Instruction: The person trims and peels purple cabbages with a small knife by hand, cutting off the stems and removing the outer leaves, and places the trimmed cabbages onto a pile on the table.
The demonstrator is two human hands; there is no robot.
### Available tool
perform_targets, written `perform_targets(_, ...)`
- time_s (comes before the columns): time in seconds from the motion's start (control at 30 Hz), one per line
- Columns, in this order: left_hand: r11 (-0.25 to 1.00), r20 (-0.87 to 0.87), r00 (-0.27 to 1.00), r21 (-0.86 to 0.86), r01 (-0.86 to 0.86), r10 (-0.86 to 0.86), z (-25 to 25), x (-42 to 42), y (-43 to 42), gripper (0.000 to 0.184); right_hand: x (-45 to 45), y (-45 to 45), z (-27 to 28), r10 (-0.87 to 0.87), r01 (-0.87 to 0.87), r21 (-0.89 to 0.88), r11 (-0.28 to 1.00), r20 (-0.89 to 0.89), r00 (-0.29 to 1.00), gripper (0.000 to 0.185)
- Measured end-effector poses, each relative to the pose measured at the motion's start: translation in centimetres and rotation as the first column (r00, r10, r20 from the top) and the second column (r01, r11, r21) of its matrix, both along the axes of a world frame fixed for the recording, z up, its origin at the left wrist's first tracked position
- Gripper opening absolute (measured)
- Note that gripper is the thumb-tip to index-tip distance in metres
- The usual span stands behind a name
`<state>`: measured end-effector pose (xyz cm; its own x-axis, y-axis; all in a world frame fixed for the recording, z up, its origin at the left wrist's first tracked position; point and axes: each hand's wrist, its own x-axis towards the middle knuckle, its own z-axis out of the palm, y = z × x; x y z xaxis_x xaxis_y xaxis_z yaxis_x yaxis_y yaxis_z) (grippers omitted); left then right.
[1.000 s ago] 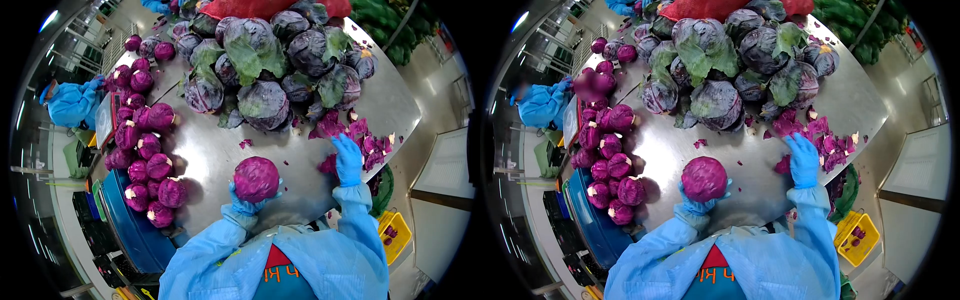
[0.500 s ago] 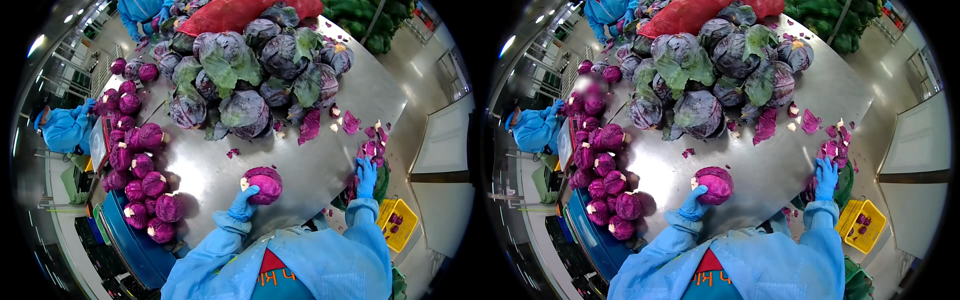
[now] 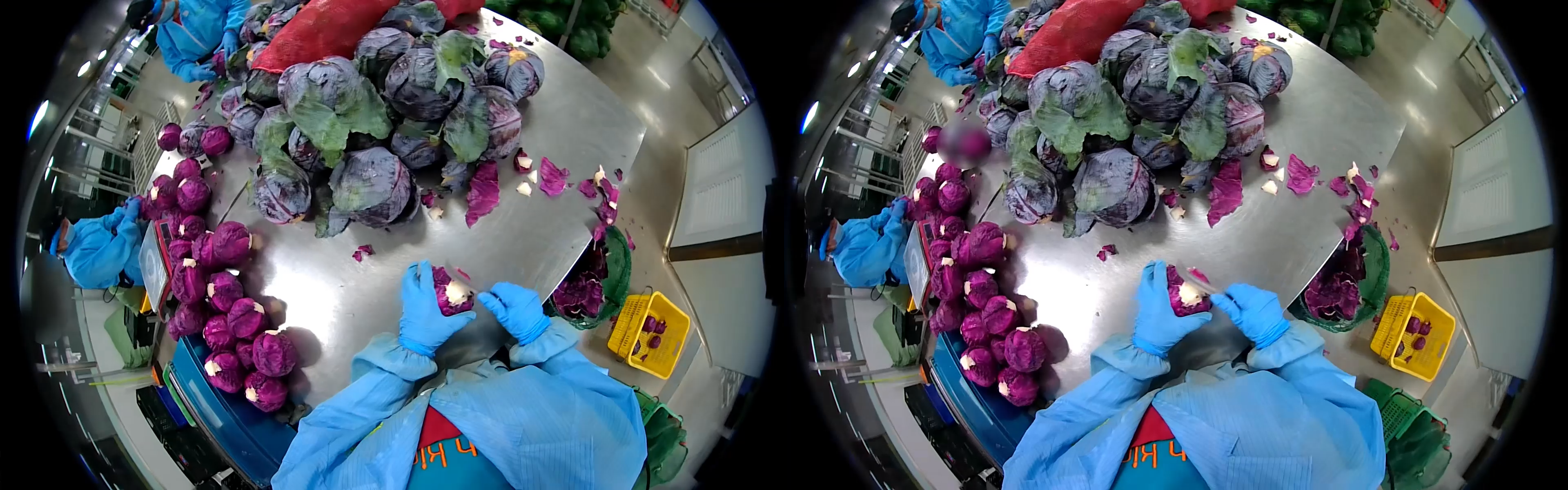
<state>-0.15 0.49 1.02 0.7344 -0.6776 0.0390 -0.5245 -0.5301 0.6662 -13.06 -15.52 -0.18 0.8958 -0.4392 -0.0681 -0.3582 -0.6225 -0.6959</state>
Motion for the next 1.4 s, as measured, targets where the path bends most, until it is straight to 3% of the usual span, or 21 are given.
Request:
perform_targets(0.07,0.999,-0.116,0.993,0.047,0.019,-0.013,0.3,0.3,-0.6,0.11,0.3,1.0,0.4,0.057,-0.054,-0.046,0.997,0.049,0.997,0.041)
perform_targets(0.1,1.0,0.012,1.0,0.013,0.01,-0.01,-0.1,0.2,-0.8,0.108,0.3,1.1,0.5,0.079,-0.076,-0.062,0.995,0.033,0.996,0.041)
perform_targets(0.2,0.999,-0.057,0.998,0.038,-0.029,0.031,0.0,0.5,-1.5,0.107,0.1,1.0,0.2,0.121,-0.118,-0.115,0.986,0.014,0.993,0.041)
perform_targets(0.3,0.988,-0.251,0.966,0.154,-0.03,0.068,0.5,2.0,-1.9,0.109,-0.1,0.8,-0.9,0.102,-0.098,-0.132,0.986,0.023,0.995,0.041)
perform_targets(0.57,0.95,-0.27,0.954,0.309,-0.039,0.127,1.7,2.8,-3.3,0.113,1.7,-1.0,-1.7,0.097,-0.096,-0.116,0.989,0.004,0.995,0.04)
perform_targets(0.7,0.944,-0.277,0.941,0.313,-0.104,0.196,1.5,2.8,-3.8,0.109,3.6,-1.4,-1.2,0.047,-0.082,-0.182,0.98,-0.187,0.981,0.039)
perform_targets(0.77,0.93,-0.179,0.982,0.368,0.01,0.06,1.8,2.1,-4.2,0.106,5.2,-2.3,-0.7,-0.02,-0.071,-0.295,0.953,-0.296,0.955,0.04)
perform_targets(0.87,0.889,0.025,0.999,0.457,0.028,-0.044,3.4,-0.7,-4.6,0.103,7.0,-8.0,-4.9,-0.209,0.191,-0.099,0.977,-0.224,0.952,0.046)
perform_targets(0.9,0.939,0.015,1.0,0.345,0.006,-0.012,2.7,-0.5,-4.0,0.104,7.3,-8.4,-4.1,-0.221,0.251,0.11,0.962,-0.233,0.947,0.047)
perform_targets(0.97,0.979,-0.021,1.0,0.204,0.002,0.003,0.9,-0.6,-1.6,0.107,6.1,-7.7,-1.4,-0.214,0.346,0.513,0.785,-0.299,0.93,0.049)
perform_targets(1.07,0.995,-0.049,0.999,0.102,0.022,-0.017,-0.9,0.3,-0.3,0.111,3.3,-4.0,-0.4,0.021,0.014,0.439,0.898,-0.075,0.997,0.048)
perform_targets(1.17,0.996,-0.105,0.994,0.084,0.009,0.0,-1.3,0.6,-0.2,0.113,1.8,-1.7,-1.0,0.234,-0.232,0.106,0.967,-0.006,0.972,0.046)
perform_targets(1.27,0.998,-0.064,0.998,0.065,0.0,0.005,-1.1,0.4,-0.4,0.113,1.6,-1.1,-2.1,0.204,-0.201,0.118,0.972,-0.008,0.979,0.045)
perform_targets(1.4,0.995,-0.114,0.993,0.092,0.03,-0.02,-1.4,1.1,-0.3,0.115,2.6,-2.9,-4.0,0.345,-0.341,0.268,0.901,0.033,0.938,0.046)
